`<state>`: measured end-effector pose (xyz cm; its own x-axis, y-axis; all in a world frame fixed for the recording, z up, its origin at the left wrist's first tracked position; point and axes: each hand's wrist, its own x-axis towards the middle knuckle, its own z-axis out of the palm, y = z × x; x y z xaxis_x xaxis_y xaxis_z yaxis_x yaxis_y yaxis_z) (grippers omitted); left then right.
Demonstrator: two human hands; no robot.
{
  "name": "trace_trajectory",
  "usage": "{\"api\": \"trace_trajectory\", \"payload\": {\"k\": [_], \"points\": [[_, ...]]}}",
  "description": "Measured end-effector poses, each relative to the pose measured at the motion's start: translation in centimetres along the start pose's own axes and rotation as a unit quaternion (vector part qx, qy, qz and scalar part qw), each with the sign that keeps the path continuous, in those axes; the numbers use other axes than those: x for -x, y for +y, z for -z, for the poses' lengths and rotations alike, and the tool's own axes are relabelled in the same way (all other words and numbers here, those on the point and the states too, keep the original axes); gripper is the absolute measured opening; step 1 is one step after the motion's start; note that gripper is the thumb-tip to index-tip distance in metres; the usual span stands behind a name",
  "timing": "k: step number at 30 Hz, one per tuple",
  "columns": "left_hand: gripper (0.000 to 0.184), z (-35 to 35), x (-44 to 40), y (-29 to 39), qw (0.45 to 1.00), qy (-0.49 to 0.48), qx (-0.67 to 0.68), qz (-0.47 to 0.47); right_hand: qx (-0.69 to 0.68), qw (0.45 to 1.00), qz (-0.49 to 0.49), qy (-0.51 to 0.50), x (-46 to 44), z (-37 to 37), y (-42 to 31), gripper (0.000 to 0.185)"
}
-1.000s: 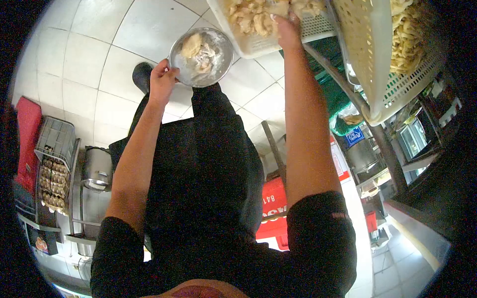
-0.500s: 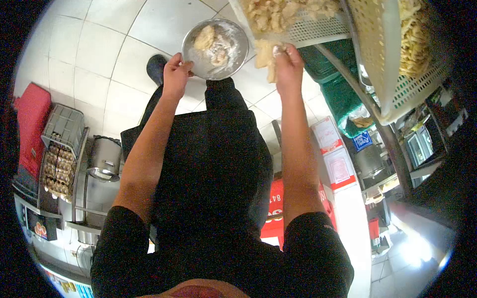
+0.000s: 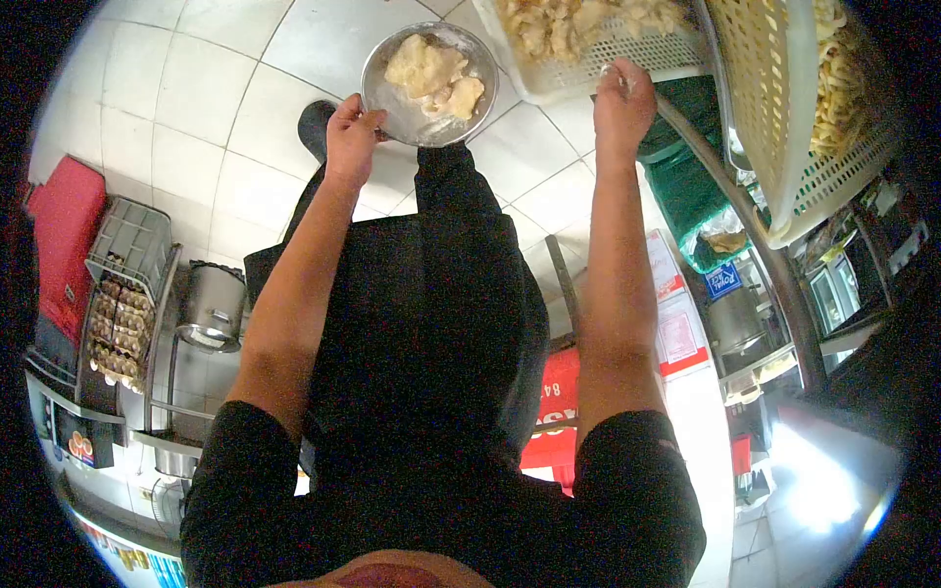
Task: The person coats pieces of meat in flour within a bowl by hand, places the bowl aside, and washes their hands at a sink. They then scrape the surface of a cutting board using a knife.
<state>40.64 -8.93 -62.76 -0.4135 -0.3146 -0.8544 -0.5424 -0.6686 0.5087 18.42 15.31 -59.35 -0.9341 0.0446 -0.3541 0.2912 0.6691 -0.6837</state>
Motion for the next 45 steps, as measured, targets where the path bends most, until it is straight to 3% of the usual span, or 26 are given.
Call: {"api": "trace_trajectory", "payload": {"k": [2, 5, 8, 12, 14, 18, 21, 24, 27, 30, 33, 37, 39, 41, 45], "points": [[0.008, 0.3, 0.0, -0.1, 1.000, 0.002, -0.001, 0.001, 0.106, 0.988, 0.112, -0.004, -0.4, 0.0, 0.0, 0.016], [0.008, 0.2, 0.0, 0.1, 1.000, 0.006, -0.007, 0.001, 0.136, 0.976, 0.165, -0.036, 0.1, -0.9, -1.9, 0.016], [0.011, 0.2, -0.3, 0.2, 1.000, -0.001, -0.021, -0.009, 0.167, 0.979, 0.113, 0.000, -1.7, -1.1, -1.5, 0.017], [0.015, 0.2, -0.1, 0.8, 0.999, 0.008, -0.029, -0.019, 0.254, 0.966, 0.040, -0.012, -8.5, -1.7, 6.7, 0.028], [0.021, 0.5, -0.7, 0.0, 0.999, 0.020, -0.017, -0.028, 0.185, 0.983, -0.003, -0.017, -12.5, -3.8, 11.5, 0.032], [0.020, 0.5, -0.4, 0.6, 0.999, 0.028, -0.029, -0.025, -0.076, 0.986, -0.131, -0.063, -12.2, -6.1, 7.5, 0.036], [0.017, 1.3, -0.9, -0.2, 0.999, 0.032, -0.036, -0.022, -0.118, 0.992, -0.028, -0.037, -11.0, -5.6, 8.4, 0.029], [0.015, 0.8, 0.4, 1.4, 0.998, 0.058, -0.037, -0.001, 0.010, 0.994, 0.107, 0.029, -7.8, -3.3, 9.1, 0.022], [0.013, 0.6, 0.9, 1.6, 0.997, 0.068, -0.022, 0.004, 0.046, 0.989, 0.082, 0.115, -5.2, -2.2, 9.8, 0.015], [0.012, 0.6, 1.0, 1.6, 0.998, 0.060, -0.001, 0.009, 0.131, 0.983, 0.105, 0.073, -3.6, -2.0, 5.8, 0.018], [0.009, 2.3, 0.3, 0.0, 0.999, 0.046, 0.006, -0.005, 0.144, 0.983, 0.079, 0.087, -5.6, -3.2, 7.2, 0.022], [0.010, 1.5, 0.7, 1.1, 0.999, 0.044, 0.004, -0.001, 0.067, 0.995, -0.074, -0.008, -15.1, -4.8, 16.4, 0.014], [0.010, 0.6, 1.0, 2.0, 0.997, 0.079, -0.004, 0.008, -0.055, 0.963, -0.259, 0.055, -14.2, -6.7, 12.0, 0.014], [0.013, 1.3, 0.4, 1.1, 0.998, 0.062, 0.012, -0.006, -0.130, 0.917, -0.358, 0.117, -13.5, -7.8, 8.0, 0.015], [0.017, 1.8, 0.2, 1.0, 0.999, 0.045, 0.006, -0.014, -0.210, 0.928, -0.302, 0.058, -12.4, -5.5, 5.0, 0.015]]}}
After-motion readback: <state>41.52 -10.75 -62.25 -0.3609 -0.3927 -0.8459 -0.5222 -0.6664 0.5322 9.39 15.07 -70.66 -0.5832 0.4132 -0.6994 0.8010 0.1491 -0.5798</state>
